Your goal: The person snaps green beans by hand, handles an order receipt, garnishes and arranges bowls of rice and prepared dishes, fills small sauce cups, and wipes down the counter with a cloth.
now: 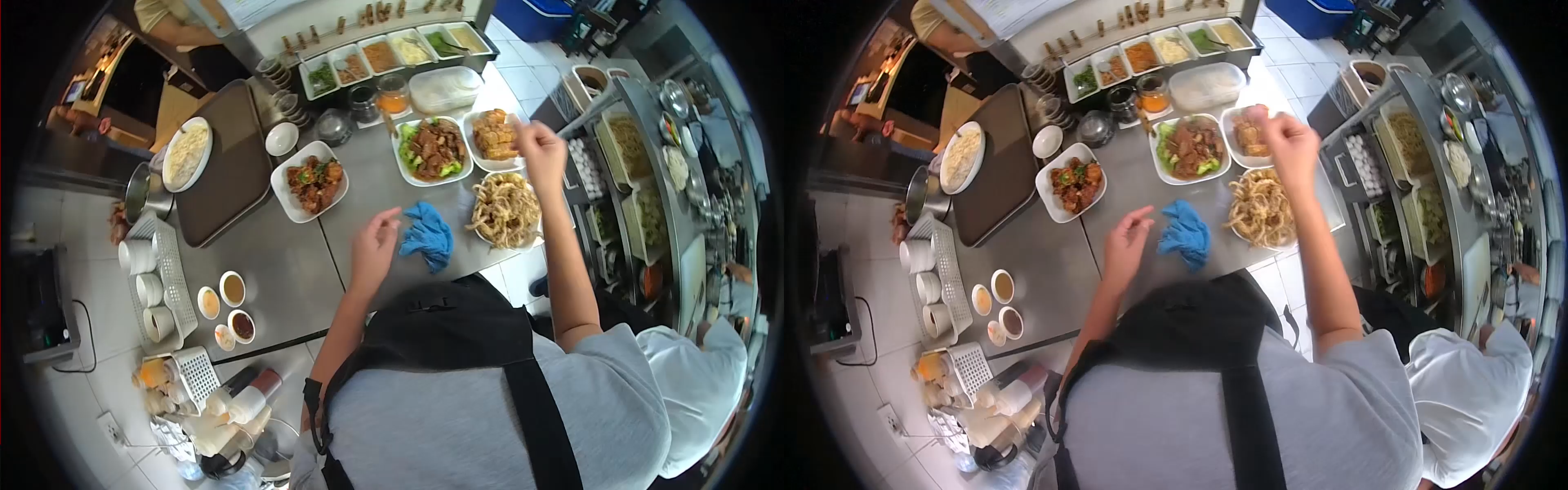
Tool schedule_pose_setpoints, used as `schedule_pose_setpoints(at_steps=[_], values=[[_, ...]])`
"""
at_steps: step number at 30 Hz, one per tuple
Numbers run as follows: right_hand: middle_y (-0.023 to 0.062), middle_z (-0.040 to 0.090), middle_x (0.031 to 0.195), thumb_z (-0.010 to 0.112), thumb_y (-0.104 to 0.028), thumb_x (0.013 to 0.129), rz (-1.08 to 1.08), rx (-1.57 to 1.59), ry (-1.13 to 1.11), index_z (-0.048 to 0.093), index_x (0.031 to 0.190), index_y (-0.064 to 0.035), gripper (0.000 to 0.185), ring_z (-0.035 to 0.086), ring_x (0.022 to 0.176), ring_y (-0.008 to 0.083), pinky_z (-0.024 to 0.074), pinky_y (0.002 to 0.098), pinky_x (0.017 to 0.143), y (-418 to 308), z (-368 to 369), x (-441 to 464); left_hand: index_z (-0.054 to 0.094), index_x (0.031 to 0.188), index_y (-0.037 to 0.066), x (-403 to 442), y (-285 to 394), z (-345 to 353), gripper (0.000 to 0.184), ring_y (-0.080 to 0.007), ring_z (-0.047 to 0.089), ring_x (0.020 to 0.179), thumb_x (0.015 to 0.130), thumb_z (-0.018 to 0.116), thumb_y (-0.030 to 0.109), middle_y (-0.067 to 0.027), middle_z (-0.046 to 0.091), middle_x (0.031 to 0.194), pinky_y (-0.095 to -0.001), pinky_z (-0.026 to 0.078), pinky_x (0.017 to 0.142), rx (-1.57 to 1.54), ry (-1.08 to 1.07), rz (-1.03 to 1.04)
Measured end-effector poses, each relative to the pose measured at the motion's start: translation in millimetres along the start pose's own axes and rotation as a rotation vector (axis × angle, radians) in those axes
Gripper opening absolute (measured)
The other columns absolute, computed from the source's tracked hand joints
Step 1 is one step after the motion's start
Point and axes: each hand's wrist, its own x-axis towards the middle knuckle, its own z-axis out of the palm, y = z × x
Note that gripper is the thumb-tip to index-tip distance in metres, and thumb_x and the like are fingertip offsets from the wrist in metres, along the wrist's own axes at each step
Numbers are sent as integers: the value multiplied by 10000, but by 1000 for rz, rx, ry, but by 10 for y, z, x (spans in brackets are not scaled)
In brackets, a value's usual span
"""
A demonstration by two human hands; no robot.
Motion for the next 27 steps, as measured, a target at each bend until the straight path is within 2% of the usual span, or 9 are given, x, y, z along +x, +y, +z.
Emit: schedule_pose_setpoints(at_steps=[2,5,11,14,16,18,22,25,27], values=[[3,571,593,541,-405,934,120,-102,76,618,655,-26,476,506,545,74,405,214,551,-28,-398,17,646,1048,49,50,-25,192,209,-172,618,740,900,547,158,-88,656,802,-303,490,711,-114,-78,-65],[9,542,575,506,-469,930,331,-238,7,678,771,13,536,494,545,81,400,216,539,349,-969,-154,652,1002,35,113,-163,302,219,-122,600,627,923,538,205,-67,650,743,-272,492,623,-89,-59,-51],[22,638,763,522,-382,931,703,-155,-129,656,1074,-87,355,606,666,94,477,234,563,1342,-1633,-750,612,1045,2,256,-291,481,272,-125,600,616,945,513,235,-78,633,742,-266,500,574,-259,-238,-297],[39,656,864,524,-364,936,447,-218,-161,610,1172,-83,377,608,743,90,491,242,610,1507,-1454,-433,499,1210,-9,294,-9,811,342,-138,596,601,950,486,212,-89,628,790,-272,517,565,-304,-414,-338],[52,650,925,506,-324,954,539,30,-196,500,1297,-68,428,577,754,88,487,238,648,1552,-1197,-107,373,1340,-8,280,94,1039,442,-151,598,602,955,459,190,-104,628,877,-280,534,578,-224,-513,-378],[55,641,933,541,-341,933,552,-12,-310,401,1380,-79,537,581,759,95,489,239,656,1520,-974,160,292,1388,3,293,103,1141,506,-163,607,616,944,460,175,-116,619,902,-287,538,579,-122,-555,-463],[63,635,934,559,-410,914,626,-37,-477,360,1414,-97,622,590,796,103,484,248,674,1483,-773,307,224,1428,21,347,-36,1191,630,-160,613,611,883,513,144,-112,627,896,-309,526,495,-113,-608,-489],[61,635,953,526,-424,931,559,37,-345,391,1397,-97,585,592,822,111,477,255,709,1467,-965,103,165,1440,33,297,-123,1171,674,-178,609,716,880,534,102,-120,565,983,-314,550,630,-262,-566,-500],[66,632,1004,477,-376,961,384,6,-193,460,1350,-88,485,585,849,130,471,276,751,1562,-1055,-171,111,1449,50,254,-187,1201,780,-169,595,794,841,598,81,-106,535,1009,-313,543,695,-357,-586,-357]])
